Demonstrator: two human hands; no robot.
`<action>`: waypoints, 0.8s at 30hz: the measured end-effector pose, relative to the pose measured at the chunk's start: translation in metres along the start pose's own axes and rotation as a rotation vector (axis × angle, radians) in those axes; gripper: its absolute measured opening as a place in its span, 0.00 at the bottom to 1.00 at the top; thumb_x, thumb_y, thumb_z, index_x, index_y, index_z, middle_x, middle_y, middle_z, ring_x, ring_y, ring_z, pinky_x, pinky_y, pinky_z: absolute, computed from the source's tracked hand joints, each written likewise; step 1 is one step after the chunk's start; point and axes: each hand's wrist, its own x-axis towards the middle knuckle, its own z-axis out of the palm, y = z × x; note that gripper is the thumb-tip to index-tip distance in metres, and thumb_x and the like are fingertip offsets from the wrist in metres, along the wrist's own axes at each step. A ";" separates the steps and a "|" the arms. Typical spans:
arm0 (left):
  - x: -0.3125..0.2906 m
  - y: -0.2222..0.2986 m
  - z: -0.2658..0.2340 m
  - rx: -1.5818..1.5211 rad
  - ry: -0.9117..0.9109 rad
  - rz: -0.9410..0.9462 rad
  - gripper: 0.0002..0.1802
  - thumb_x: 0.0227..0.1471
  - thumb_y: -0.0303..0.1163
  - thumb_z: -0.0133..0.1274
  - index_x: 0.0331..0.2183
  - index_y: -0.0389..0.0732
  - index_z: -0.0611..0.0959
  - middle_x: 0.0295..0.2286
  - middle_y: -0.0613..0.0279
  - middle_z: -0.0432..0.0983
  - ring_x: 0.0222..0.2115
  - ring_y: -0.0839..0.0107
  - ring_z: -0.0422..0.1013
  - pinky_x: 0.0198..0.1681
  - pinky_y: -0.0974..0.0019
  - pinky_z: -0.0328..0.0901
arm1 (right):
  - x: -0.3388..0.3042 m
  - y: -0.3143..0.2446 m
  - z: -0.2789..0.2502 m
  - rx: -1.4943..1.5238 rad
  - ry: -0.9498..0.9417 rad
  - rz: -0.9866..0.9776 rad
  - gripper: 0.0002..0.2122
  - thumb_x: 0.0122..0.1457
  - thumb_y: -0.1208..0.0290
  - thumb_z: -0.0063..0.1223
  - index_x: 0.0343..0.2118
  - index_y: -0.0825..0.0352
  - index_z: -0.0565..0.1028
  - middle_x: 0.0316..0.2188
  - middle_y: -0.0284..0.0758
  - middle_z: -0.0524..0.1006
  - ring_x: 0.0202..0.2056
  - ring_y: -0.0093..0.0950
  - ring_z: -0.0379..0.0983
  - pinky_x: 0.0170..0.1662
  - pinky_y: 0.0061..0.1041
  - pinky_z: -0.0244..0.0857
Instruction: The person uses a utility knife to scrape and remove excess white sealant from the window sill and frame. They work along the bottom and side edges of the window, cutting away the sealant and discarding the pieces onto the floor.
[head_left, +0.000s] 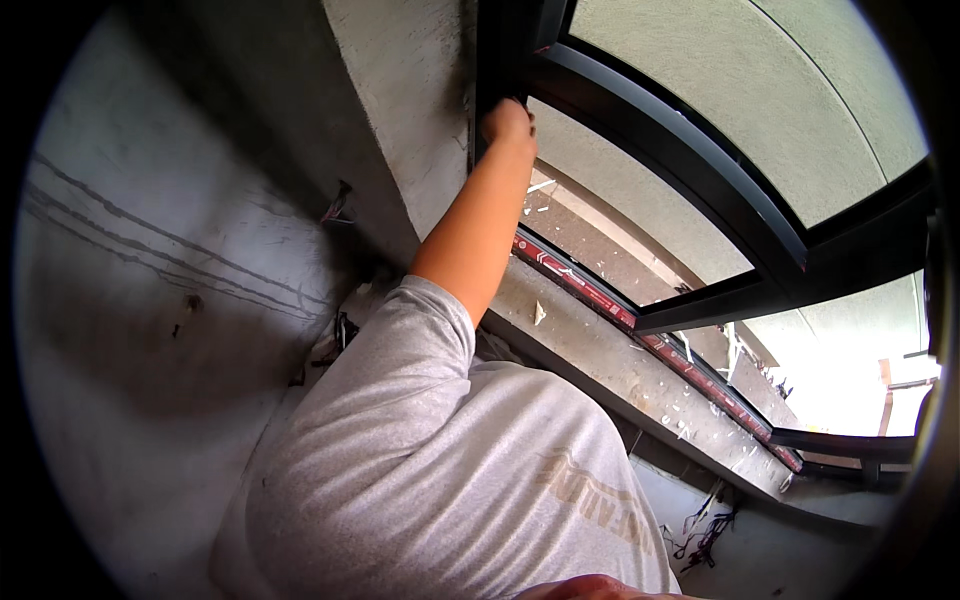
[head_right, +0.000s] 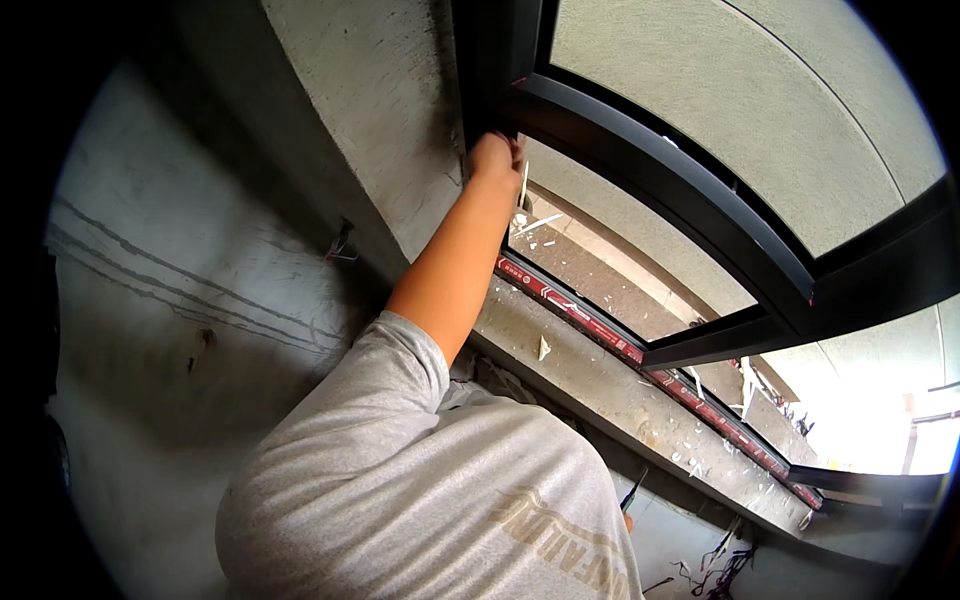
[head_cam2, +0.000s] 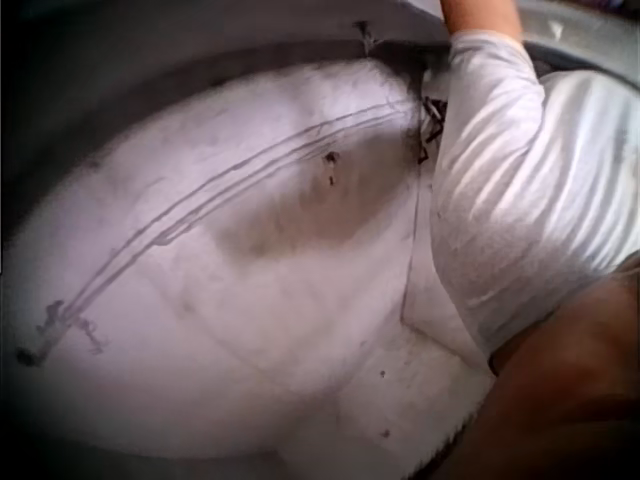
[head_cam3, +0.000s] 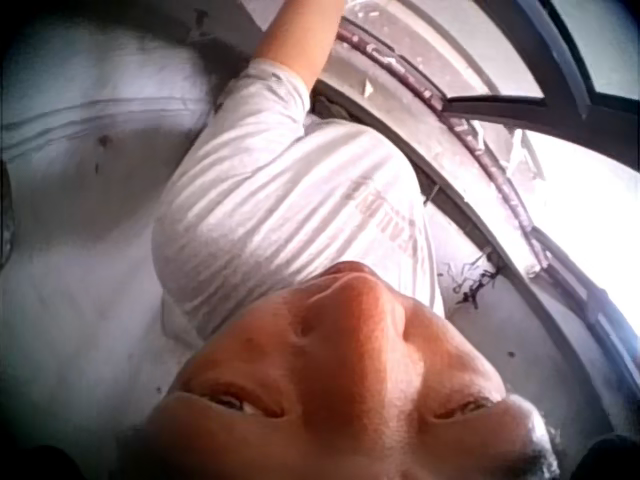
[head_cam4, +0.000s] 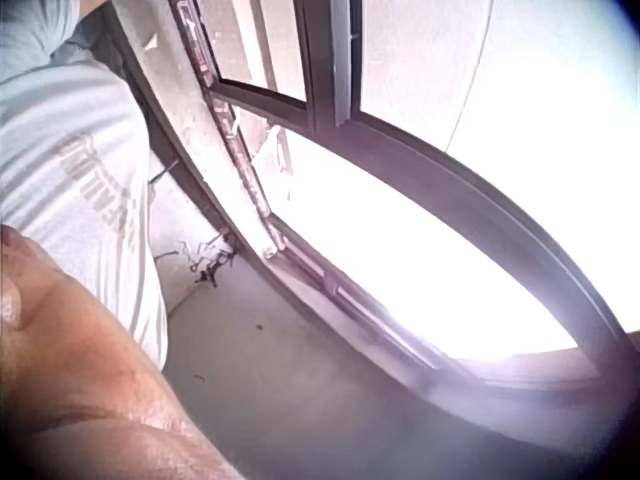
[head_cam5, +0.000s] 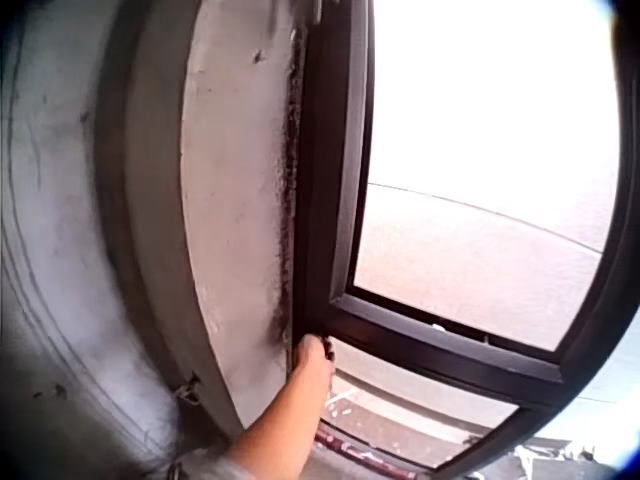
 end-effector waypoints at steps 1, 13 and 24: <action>0.028 -0.012 -0.029 0.420 0.042 0.467 0.12 0.53 0.33 0.46 0.33 0.37 0.80 0.27 0.52 0.79 0.28 0.57 0.76 0.29 0.55 0.66 | 0.006 -0.003 0.002 -0.028 -0.016 -0.027 0.15 0.57 0.56 0.50 0.28 0.63 0.79 0.22 0.46 0.77 0.30 0.43 0.75 0.37 0.41 0.67; -0.075 -0.085 -0.362 2.173 -0.493 0.598 0.12 0.45 0.34 0.51 0.29 0.37 0.84 0.32 0.47 0.78 0.37 0.49 0.75 0.40 0.47 0.70 | 0.039 0.003 -0.038 -0.568 0.035 -0.477 0.16 0.59 0.53 0.48 0.31 0.60 0.80 0.24 0.48 0.78 0.32 0.47 0.76 0.39 0.42 0.69; -0.205 -0.042 -0.560 2.780 -0.632 -0.681 0.19 0.53 0.36 0.56 0.48 0.45 0.84 0.42 0.59 0.81 0.42 0.62 0.78 0.42 0.56 0.71 | 0.013 -0.135 -0.063 0.168 -0.142 0.058 0.07 0.60 0.69 0.53 0.31 0.67 0.69 0.18 0.36 0.74 0.15 0.28 0.70 0.16 0.27 0.63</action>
